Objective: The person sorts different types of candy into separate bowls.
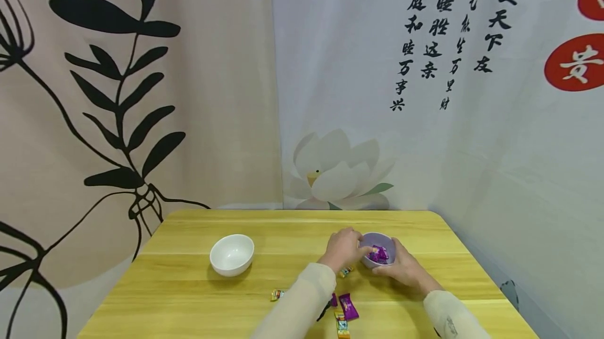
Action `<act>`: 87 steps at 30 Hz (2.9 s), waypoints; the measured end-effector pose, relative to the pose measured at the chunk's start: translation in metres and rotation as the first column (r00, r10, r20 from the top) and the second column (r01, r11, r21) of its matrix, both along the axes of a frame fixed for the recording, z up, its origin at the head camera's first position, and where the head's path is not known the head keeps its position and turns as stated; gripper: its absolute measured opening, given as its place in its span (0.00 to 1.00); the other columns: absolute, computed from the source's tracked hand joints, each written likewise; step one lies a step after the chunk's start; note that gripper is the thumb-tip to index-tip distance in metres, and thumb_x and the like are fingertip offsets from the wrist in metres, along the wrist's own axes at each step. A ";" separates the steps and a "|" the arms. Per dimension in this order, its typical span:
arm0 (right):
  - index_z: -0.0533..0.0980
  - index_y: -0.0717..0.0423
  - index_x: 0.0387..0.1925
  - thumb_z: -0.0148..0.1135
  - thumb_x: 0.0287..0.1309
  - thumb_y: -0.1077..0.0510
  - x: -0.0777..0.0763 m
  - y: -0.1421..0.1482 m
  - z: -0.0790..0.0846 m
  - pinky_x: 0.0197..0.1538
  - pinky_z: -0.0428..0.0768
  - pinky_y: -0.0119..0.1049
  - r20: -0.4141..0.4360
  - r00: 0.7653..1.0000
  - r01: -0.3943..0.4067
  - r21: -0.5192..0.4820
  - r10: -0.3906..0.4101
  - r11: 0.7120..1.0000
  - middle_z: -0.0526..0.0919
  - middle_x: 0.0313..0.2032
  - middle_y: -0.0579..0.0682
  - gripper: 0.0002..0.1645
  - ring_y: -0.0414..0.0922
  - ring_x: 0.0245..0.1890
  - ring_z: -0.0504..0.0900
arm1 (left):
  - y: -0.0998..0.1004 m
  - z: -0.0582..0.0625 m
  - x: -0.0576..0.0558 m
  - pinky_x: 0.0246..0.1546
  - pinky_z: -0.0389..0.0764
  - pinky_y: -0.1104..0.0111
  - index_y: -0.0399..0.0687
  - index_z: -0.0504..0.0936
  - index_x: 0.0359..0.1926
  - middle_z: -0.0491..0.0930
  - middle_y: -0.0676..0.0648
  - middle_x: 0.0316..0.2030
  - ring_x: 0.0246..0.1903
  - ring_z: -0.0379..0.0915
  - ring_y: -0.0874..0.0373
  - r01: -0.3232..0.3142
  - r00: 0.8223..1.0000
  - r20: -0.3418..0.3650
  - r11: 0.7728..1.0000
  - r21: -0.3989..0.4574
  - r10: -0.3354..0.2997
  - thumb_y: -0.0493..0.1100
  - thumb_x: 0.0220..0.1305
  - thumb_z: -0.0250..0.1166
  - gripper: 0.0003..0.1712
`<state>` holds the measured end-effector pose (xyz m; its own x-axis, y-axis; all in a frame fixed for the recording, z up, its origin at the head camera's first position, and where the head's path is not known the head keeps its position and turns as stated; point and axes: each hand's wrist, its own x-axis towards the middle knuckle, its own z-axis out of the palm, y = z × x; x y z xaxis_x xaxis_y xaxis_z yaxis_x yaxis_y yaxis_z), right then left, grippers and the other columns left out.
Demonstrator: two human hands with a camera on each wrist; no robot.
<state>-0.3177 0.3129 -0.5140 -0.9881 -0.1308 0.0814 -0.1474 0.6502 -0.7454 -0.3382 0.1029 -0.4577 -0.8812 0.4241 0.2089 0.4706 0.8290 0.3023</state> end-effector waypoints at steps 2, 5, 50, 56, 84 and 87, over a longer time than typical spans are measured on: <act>0.44 0.69 0.73 0.79 0.45 0.44 0.001 0.000 0.000 0.66 0.61 0.63 0.001 1.000 0.001 0.005 -0.001 1.000 0.63 0.66 0.70 0.70 0.65 0.65 0.65 | -0.006 0.001 0.001 0.51 0.75 0.58 0.52 0.87 0.50 0.81 0.53 0.44 0.46 0.77 0.56 -0.002 1.000 0.005 1.000 0.006 0.002 0.62 0.64 0.65 0.24; 0.46 0.68 0.73 0.79 0.45 0.45 0.001 -0.001 0.001 0.66 0.61 0.64 0.001 1.000 0.006 0.000 -0.006 1.000 0.65 0.65 0.69 0.69 0.65 0.65 0.66 | -0.012 0.002 -0.001 0.52 0.75 0.58 0.52 0.87 0.49 0.82 0.52 0.45 0.48 0.77 0.54 -0.001 1.000 -0.001 1.000 0.010 0.001 0.61 0.65 0.65 0.22; 0.40 0.71 0.74 0.80 0.44 0.43 0.002 -0.004 0.001 0.68 0.56 0.65 0.054 0.998 0.023 0.013 -0.024 1.000 0.58 0.68 0.74 0.74 0.70 0.68 0.58 | -0.134 -0.024 0.034 0.45 0.77 0.58 0.47 0.83 0.52 0.82 0.50 0.41 0.41 0.76 0.60 0.155 0.986 0.053 0.986 0.056 -0.158 0.57 0.62 0.69 0.25; 0.40 0.71 0.74 0.79 0.44 0.42 0.001 -0.003 0.001 0.68 0.56 0.65 0.049 0.999 0.018 0.020 -0.019 1.000 0.58 0.68 0.74 0.74 0.70 0.68 0.58 | -0.142 -0.028 0.042 0.45 0.77 0.62 0.47 0.83 0.52 0.81 0.51 0.41 0.40 0.75 0.62 0.169 0.982 0.079 0.984 0.052 -0.173 0.57 0.61 0.70 0.25; 0.34 0.76 0.73 0.79 0.46 0.43 -0.002 -0.002 -0.006 0.69 0.49 0.65 0.052 0.998 0.018 0.021 -0.019 1.000 0.45 0.70 0.79 0.78 0.73 0.70 0.48 | -0.138 -0.048 0.072 0.50 0.74 0.58 0.52 0.84 0.52 0.78 0.59 0.39 0.42 0.73 0.64 0.198 0.976 0.090 0.980 -0.006 -0.197 0.62 0.54 0.72 0.29; 0.35 0.75 0.73 0.77 0.48 0.41 -0.001 -0.002 -0.005 0.69 0.49 0.65 0.057 0.998 0.022 0.021 -0.024 1.000 0.46 0.71 0.78 0.76 0.73 0.70 0.49 | -0.137 -0.048 0.074 0.50 0.74 0.59 0.52 0.84 0.51 0.78 0.59 0.40 0.42 0.74 0.64 0.199 0.977 0.078 0.980 -0.009 -0.198 0.62 0.54 0.73 0.28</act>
